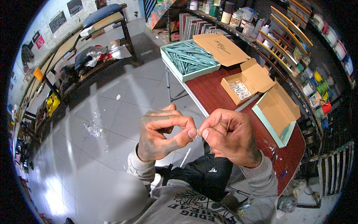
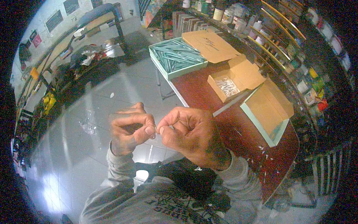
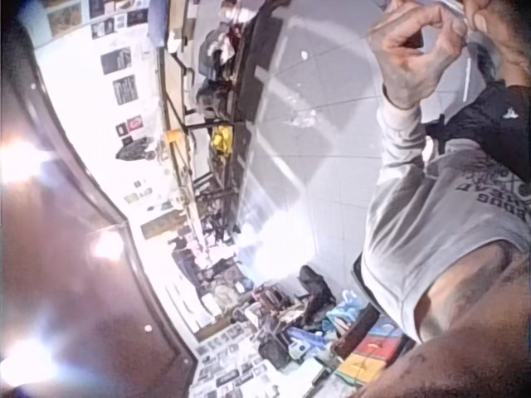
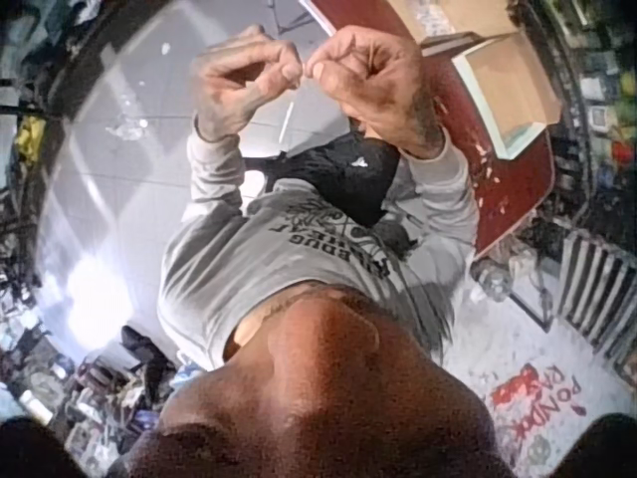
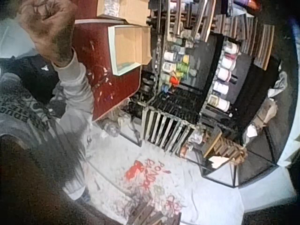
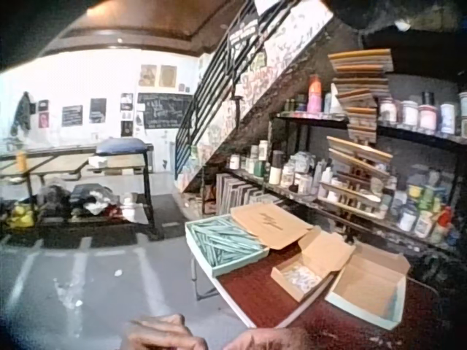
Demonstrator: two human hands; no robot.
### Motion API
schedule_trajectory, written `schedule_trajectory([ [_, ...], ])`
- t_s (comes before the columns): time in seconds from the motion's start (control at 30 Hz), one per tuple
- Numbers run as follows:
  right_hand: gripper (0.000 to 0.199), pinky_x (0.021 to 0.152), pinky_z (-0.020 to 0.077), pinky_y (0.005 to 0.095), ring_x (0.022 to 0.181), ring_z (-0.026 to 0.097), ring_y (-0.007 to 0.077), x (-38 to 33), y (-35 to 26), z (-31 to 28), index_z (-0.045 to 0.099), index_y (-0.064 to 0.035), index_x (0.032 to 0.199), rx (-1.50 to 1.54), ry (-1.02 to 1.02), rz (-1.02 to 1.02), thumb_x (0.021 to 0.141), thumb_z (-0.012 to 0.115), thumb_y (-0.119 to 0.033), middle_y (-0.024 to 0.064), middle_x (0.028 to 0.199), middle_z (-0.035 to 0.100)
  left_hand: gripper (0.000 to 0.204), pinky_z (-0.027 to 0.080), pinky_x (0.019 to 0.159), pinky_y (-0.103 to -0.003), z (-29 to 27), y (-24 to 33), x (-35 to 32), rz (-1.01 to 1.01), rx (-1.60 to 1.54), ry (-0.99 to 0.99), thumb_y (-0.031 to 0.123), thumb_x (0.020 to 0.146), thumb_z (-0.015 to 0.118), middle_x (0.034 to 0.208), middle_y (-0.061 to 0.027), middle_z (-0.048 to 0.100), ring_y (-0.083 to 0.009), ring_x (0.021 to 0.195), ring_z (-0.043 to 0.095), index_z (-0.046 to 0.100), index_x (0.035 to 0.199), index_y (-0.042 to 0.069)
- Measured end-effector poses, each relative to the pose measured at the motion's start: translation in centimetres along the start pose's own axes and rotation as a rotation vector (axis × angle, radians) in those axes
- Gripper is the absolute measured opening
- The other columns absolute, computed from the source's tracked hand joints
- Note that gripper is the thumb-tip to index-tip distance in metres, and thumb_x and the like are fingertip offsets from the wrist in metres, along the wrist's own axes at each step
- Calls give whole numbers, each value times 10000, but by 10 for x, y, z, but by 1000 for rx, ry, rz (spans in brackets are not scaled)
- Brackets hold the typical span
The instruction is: The person assembles a component by hand and with a small wooden stick, inserting a white plastic piece and a metal tip into a green tube.
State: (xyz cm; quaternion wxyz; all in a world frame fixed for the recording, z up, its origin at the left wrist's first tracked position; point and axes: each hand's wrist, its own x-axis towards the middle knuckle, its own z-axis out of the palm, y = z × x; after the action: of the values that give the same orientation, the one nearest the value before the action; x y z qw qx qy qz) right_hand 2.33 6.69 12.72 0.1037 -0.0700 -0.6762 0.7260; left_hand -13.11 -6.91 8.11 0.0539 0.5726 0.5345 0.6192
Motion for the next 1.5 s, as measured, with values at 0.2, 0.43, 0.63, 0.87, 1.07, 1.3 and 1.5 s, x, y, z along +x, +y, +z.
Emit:
schedule_trajectory([
  [0.2, 151, 497, 332, 177, 583, 451, 6, 3, -1, 4, 614, 18, 941, -32, -13, 7, 916, 622, -131, -43, 694, 550, 63, 320, 569, -271, 1, -3, -6, -29, -69, 83, 95, 723, 733, 650, 0, 664, -94, 564, 468, 712, 758, 47],
  [0.43, 488, 550, 443, 277, 548, 463, 95, 7, 17, 5, 582, 74, 969, 174, 100, -157, 997, 336, -347, -12, 594, 415, 72, 353, 580, -246, 7, -7, -18, -102, -143, 238, 74, 753, 730, 717, 11, 666, -72, 608, 479, 691, 796, 31],
  [0.63, 494, 683, 402, 265, 669, 483, 116, 1, 27, 10, 616, 6, 1027, 23, 160, -199, 1048, 308, -380, 10, 745, 540, 166, 471, 650, -238, 28, 11, -37, -379, -523, 483, 43, 841, 708, 899, -79, 688, -89, 720, 584, 668, 986, -28],
  [0.87, 176, 701, 542, 271, 769, 667, 184, -4, 42, 28, 629, 35, 1035, 107, 329, -367, 909, 655, -86, 119, 895, 686, 217, 519, 734, -242, 35, 11, -37, -421, -621, 512, 51, 872, 690, 1022, -110, 684, -98, 828, 615, 663, 1067, -40],
  [1.07, 194, 776, 560, 333, 889, 697, 253, 0, 45, 32, 605, 61, 1054, 70, 380, -438, 918, 640, -74, 165, 927, 696, 222, 531, 785, -260, 35, 10, -35, -435, -663, 543, 49, 868, 697, 981, -97, 676, -115, 856, 633, 649, 1059, -53],
  [1.3, 137, 775, 517, 322, 820, 633, 223, 14, 41, 32, 571, -11, 968, -25, 460, -619, 921, 633, -124, 176, 1021, 664, 180, 510, 742, -224, 32, 11, -34, -437, -628, 520, 30, 856, 703, 858, -72, 674, -102, 779, 645, 655, 1010, -50],
  [1.5, 146, 715, 516, 326, 789, 611, 216, 19, 48, 25, 574, -17, 978, -45, 403, -760, 871, 672, -31, 176, 971, 652, 163, 469, 660, -182, 32, 13, -32, -456, -638, 542, 34, 854, 707, 816, -68, 679, -78, 733, 636, 664, 986, -52],
])
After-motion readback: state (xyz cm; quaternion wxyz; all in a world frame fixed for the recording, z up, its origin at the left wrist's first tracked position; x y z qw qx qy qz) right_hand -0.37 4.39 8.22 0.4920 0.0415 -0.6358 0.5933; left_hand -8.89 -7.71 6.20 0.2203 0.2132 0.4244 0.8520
